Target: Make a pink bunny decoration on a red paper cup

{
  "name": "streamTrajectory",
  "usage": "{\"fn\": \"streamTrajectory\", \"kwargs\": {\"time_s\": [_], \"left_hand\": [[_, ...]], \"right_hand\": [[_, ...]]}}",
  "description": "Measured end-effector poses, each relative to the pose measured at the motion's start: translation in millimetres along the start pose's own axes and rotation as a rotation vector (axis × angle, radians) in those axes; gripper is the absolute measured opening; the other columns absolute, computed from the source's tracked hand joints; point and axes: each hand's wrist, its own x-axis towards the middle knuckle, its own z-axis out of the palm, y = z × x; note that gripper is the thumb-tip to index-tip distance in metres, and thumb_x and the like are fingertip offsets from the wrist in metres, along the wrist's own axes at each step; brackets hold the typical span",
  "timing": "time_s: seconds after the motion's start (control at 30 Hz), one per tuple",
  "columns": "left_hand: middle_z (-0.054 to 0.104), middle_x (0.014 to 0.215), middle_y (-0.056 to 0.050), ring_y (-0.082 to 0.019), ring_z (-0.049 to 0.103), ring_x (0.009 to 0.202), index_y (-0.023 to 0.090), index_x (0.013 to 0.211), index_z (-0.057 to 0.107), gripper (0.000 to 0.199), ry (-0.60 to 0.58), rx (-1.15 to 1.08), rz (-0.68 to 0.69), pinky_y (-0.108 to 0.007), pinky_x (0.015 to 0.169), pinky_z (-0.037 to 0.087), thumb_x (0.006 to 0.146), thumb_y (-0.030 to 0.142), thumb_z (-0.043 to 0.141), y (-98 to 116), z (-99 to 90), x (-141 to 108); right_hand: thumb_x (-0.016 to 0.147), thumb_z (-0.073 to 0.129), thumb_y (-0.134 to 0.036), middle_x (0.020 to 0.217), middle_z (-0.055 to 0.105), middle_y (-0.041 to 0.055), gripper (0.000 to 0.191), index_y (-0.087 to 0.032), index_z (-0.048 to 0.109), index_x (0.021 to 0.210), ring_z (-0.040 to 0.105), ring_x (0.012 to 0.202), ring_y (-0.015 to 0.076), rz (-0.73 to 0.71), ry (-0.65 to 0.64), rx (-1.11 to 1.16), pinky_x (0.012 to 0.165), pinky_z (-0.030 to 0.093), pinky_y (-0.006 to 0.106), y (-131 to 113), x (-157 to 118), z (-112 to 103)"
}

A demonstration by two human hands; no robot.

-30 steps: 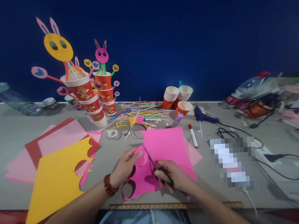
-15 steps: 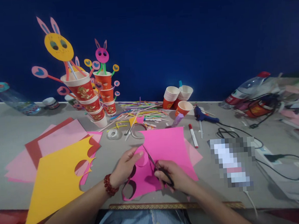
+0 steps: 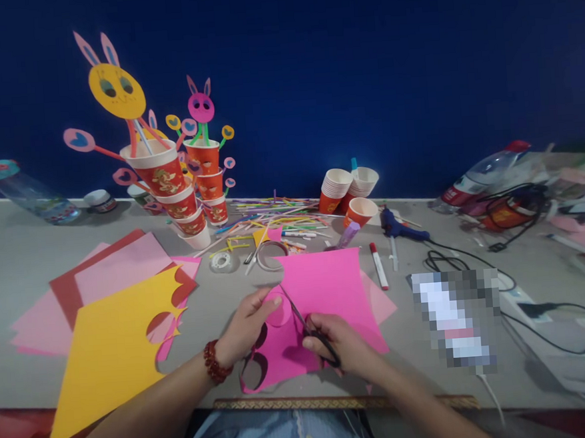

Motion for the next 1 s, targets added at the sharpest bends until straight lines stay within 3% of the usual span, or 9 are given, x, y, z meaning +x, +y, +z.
{"fn": "streamTrajectory", "kwargs": {"time_s": [0.23,0.4,0.8,1.0], "left_hand": [[0.065,0.079,-0.002,-0.015,0.055,0.072,0.017,0.092,0.069,0.029,0.012,0.045,-0.004,-0.025,0.070,0.047,0.088,0.044,0.059,3,-0.3,0],[0.063,0.081,-0.002,-0.015,0.053,0.074,0.016,0.091,0.068,0.030,-0.022,0.072,0.024,-0.026,0.074,0.046,0.089,0.044,0.058,2,-1.8,2],[0.057,0.069,0.001,-0.013,0.047,0.062,0.017,0.080,0.067,0.030,-0.022,0.116,0.025,-0.023,0.065,0.044,0.087,0.045,0.059,8,-3.7,1],[0.063,0.078,-0.002,-0.015,0.053,0.071,0.017,0.085,0.068,0.028,-0.058,0.098,0.044,-0.024,0.069,0.045,0.089,0.043,0.057,8,-5.5,2]], "right_hand": [[0.080,0.066,-0.054,0.049,0.042,-0.0103,0.042,-0.022,0.041,0.071,0.040,0.034,0.0064,0.067,-0.045,-0.013,0.029,0.031,0.016,-7,-2,-4],[0.084,0.062,-0.052,0.052,0.052,-0.0075,0.037,-0.020,0.046,0.074,0.044,0.034,0.0064,0.108,-0.092,-0.041,0.030,0.026,0.015,-17,-4,-15],[0.083,0.064,-0.049,0.053,0.056,-0.0062,0.036,-0.021,0.045,0.071,0.044,0.031,0.0062,0.086,-0.098,-0.117,0.028,0.029,0.016,-24,5,-21],[0.084,0.063,-0.047,0.053,0.057,-0.0059,0.034,-0.020,0.044,0.071,0.045,0.031,0.0061,0.101,-0.131,-0.110,0.027,0.031,0.014,-26,5,-23]]}}
